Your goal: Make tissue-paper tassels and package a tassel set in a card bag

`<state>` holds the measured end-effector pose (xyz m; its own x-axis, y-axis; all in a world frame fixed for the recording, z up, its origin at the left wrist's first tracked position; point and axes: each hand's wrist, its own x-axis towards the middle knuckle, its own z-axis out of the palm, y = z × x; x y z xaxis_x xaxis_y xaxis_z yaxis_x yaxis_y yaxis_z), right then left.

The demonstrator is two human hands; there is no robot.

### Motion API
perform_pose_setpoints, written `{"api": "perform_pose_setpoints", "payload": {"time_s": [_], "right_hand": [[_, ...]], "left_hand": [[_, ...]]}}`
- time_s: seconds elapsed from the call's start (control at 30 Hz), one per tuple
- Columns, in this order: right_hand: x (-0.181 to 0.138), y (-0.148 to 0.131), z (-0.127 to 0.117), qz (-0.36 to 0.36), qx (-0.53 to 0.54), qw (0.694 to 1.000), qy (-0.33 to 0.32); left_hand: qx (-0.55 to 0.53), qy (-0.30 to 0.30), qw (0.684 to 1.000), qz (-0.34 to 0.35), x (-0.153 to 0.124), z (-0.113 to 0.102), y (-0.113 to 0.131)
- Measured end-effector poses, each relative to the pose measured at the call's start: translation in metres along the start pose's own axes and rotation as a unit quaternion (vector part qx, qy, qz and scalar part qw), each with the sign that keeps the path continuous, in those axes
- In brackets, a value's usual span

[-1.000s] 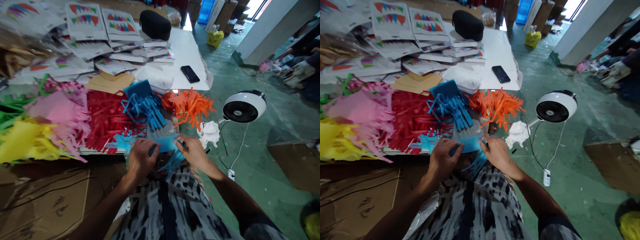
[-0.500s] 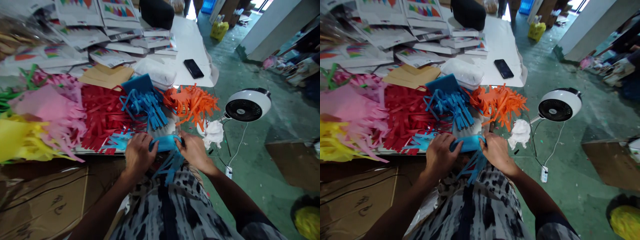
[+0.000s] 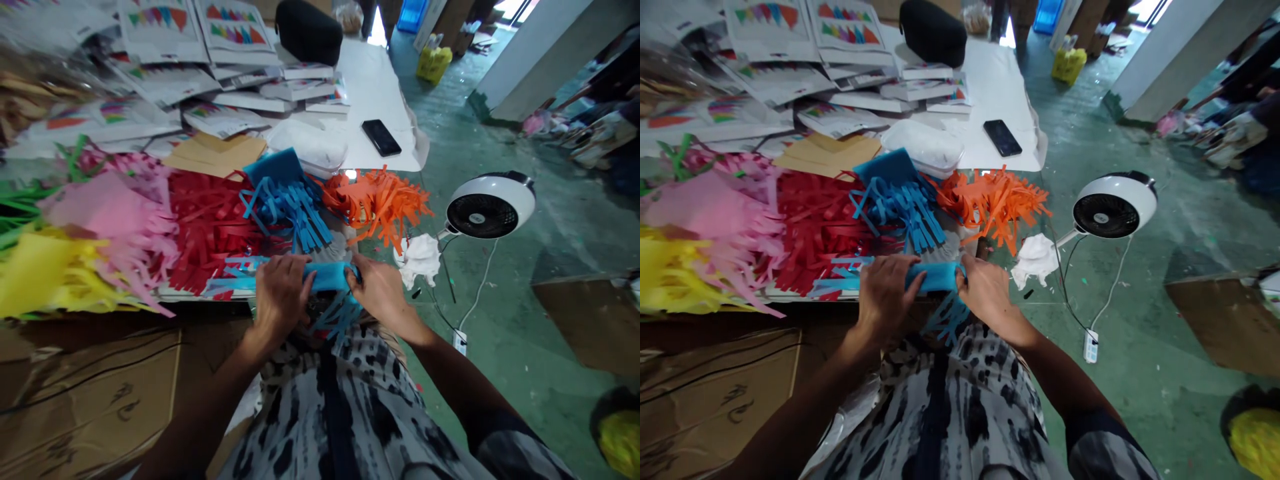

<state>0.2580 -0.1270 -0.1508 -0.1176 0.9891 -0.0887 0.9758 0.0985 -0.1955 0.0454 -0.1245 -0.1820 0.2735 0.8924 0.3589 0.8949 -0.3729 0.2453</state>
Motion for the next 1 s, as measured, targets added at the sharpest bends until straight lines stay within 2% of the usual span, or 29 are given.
{"api": "perform_pose_setpoints", "payload": {"time_s": [0.07,0.17,0.23,0.37,0.43,0.5,0.57,0.6,0.63,0.7,0.77,0.87,1.0], "right_hand": [[0.001,-0.003,-0.003,0.009,-0.008,1.000,-0.015],[0.002,-0.005,-0.006,0.004,-0.016,1.000,-0.022],[0.001,-0.001,-0.010,-0.004,-0.021,1.000,-0.016],[-0.004,0.029,-0.023,0.007,-0.006,1.000,0.012],[-0.010,0.048,-0.034,0.021,0.029,0.997,0.066],[-0.018,0.060,-0.044,0.025,0.061,0.983,0.169],[-0.030,0.058,-0.049,-0.010,0.088,0.960,0.265],[-0.035,0.052,-0.049,-0.053,0.103,0.951,0.286],[-0.041,0.043,-0.046,-0.107,0.118,0.945,0.286],[-0.048,0.023,-0.033,-0.225,0.138,0.937,0.229],[-0.051,0.008,-0.014,-0.273,0.122,0.941,0.162],[-0.048,0.005,0.013,-0.232,0.060,0.964,0.115],[-0.044,0.020,0.027,-0.213,0.030,0.970,0.114]], "left_hand": [[-0.010,0.009,0.995,0.097,0.001,0.004,-0.005],[-0.026,-0.027,0.974,0.225,0.004,0.007,-0.013],[-0.023,-0.050,0.966,0.251,0.006,0.004,-0.014],[-0.003,-0.077,0.969,0.234,0.001,-0.009,-0.001],[0.008,-0.091,0.971,0.222,-0.004,-0.015,0.009],[0.021,-0.106,0.970,0.218,-0.007,-0.019,0.017],[0.033,-0.116,0.969,0.217,-0.009,-0.020,0.021],[0.037,-0.118,0.968,0.217,-0.010,-0.020,0.021],[0.041,-0.119,0.968,0.218,-0.010,-0.019,0.022],[0.047,-0.118,0.967,0.221,-0.011,-0.017,0.022],[0.051,-0.115,0.967,0.220,-0.012,-0.015,0.021],[0.039,-0.111,0.969,0.218,-0.016,-0.011,0.018],[-0.011,-0.079,0.973,0.216,-0.026,-0.009,0.005]]}}
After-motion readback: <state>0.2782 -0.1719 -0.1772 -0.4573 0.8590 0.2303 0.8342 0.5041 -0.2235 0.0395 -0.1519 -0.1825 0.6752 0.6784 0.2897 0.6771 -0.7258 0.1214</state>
